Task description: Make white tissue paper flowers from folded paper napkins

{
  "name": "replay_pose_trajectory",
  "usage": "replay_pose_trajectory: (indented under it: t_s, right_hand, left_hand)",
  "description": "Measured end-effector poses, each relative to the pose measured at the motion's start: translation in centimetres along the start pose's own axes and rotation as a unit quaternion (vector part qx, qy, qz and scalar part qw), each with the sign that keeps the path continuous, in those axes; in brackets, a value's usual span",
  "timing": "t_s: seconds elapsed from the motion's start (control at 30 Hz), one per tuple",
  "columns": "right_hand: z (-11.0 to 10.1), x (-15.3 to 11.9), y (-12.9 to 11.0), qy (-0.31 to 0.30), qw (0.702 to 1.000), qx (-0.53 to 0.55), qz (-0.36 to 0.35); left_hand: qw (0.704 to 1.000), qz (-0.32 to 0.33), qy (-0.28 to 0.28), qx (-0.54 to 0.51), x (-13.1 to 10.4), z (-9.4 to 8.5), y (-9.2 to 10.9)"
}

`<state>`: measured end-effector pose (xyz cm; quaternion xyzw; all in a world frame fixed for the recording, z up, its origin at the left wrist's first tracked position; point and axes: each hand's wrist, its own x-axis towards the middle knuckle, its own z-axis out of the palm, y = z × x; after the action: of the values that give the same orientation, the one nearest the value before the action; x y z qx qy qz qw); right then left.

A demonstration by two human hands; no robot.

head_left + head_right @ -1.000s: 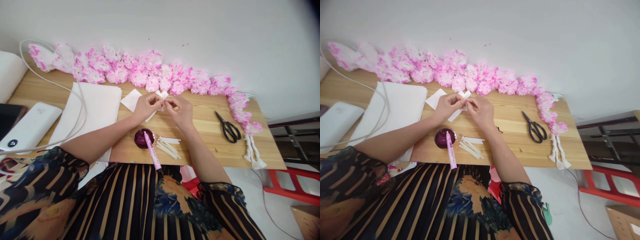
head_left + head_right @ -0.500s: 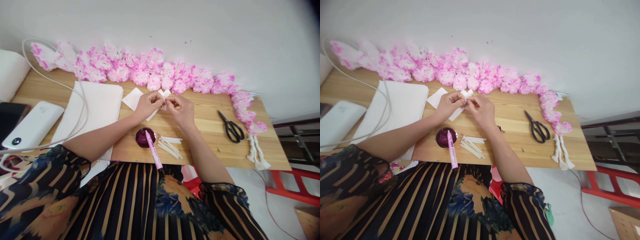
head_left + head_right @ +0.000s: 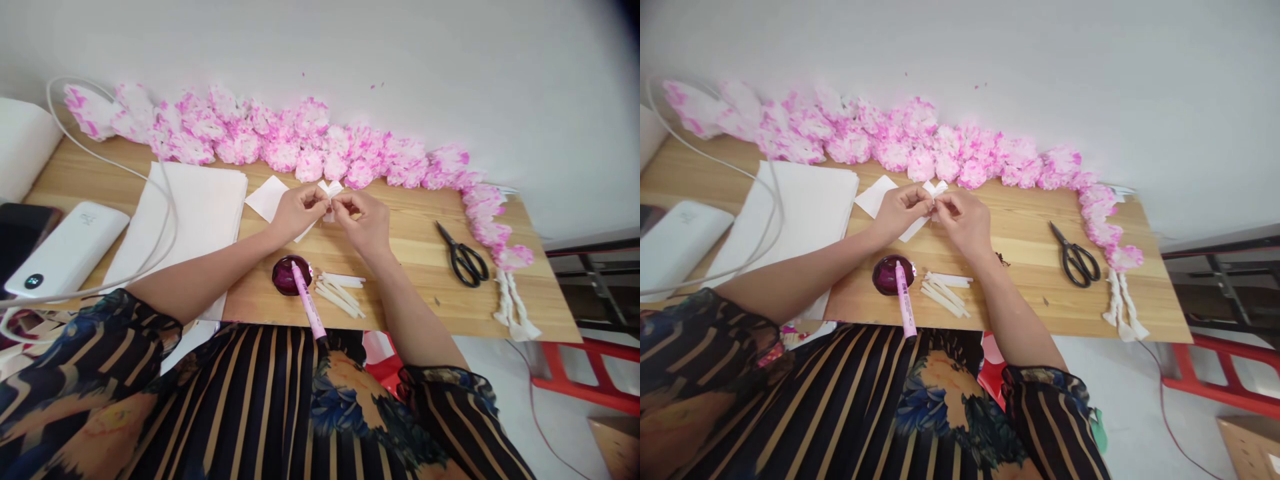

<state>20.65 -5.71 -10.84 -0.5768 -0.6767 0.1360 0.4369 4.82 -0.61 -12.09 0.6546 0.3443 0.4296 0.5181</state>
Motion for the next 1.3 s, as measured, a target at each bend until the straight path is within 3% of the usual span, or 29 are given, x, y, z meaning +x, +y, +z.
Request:
replay_pose_trajectory:
  t_s: [0.7, 1.07, 1.3]
  right_hand:
    - [-0.05, 0.09, 0.06, 0.012, 1.0, 0.01, -0.002]
    - [0.07, -0.01, 0.1, 0.006, 0.999, -0.036, -0.004]
    - [-0.11, 0.09, 0.22, 0.0, 1.0, 0.002, 0.003]
  left_hand:
    - [0.998, -0.016, 0.021, -0.052, 0.08, 0.11, 0.02]
    - [0.999, 0.012, 0.029, 0.012, -0.07, 0.09, 0.36]
    - [0.997, -0.021, 0.037, -0.059, 0.19, 0.15, -0.17]
